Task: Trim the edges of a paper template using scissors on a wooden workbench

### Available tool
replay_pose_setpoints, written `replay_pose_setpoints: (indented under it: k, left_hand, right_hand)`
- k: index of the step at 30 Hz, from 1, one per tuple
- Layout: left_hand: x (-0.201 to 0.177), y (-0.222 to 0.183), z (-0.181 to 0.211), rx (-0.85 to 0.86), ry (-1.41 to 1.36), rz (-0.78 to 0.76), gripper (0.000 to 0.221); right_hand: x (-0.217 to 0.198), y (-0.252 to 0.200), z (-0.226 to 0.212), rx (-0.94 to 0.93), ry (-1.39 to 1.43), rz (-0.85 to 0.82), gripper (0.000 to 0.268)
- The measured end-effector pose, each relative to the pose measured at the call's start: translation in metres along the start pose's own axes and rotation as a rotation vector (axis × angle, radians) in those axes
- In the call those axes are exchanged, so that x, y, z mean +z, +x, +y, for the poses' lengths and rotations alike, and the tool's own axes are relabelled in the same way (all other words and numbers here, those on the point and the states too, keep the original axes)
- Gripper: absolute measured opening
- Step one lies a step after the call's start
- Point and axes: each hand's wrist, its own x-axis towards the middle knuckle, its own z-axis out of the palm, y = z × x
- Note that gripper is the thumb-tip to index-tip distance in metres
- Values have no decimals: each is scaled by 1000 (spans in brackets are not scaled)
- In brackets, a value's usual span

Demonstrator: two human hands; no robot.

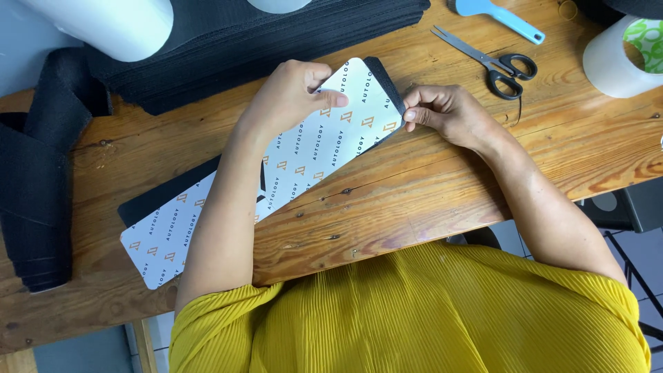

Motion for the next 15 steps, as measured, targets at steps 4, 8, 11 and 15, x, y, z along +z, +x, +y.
replay_pose_setpoints:
  k: [4,8,11,15]
  left_hand:
    - [1,1,0,33,45,35,71]
    - [7,0,8,109,205,83,48]
    - [16,-5,17,211,304,133,26]
    - [19,-5,21,174,363,135,31]
  right_hand:
    - [-1,-1,-9,-2,-3,-31,12]
    - [1,2,-20,-82,-166,-3,47]
    - [12,3,-27,-105,-250,79,46]
    - [27,21,-23,-45,-218,191,19]
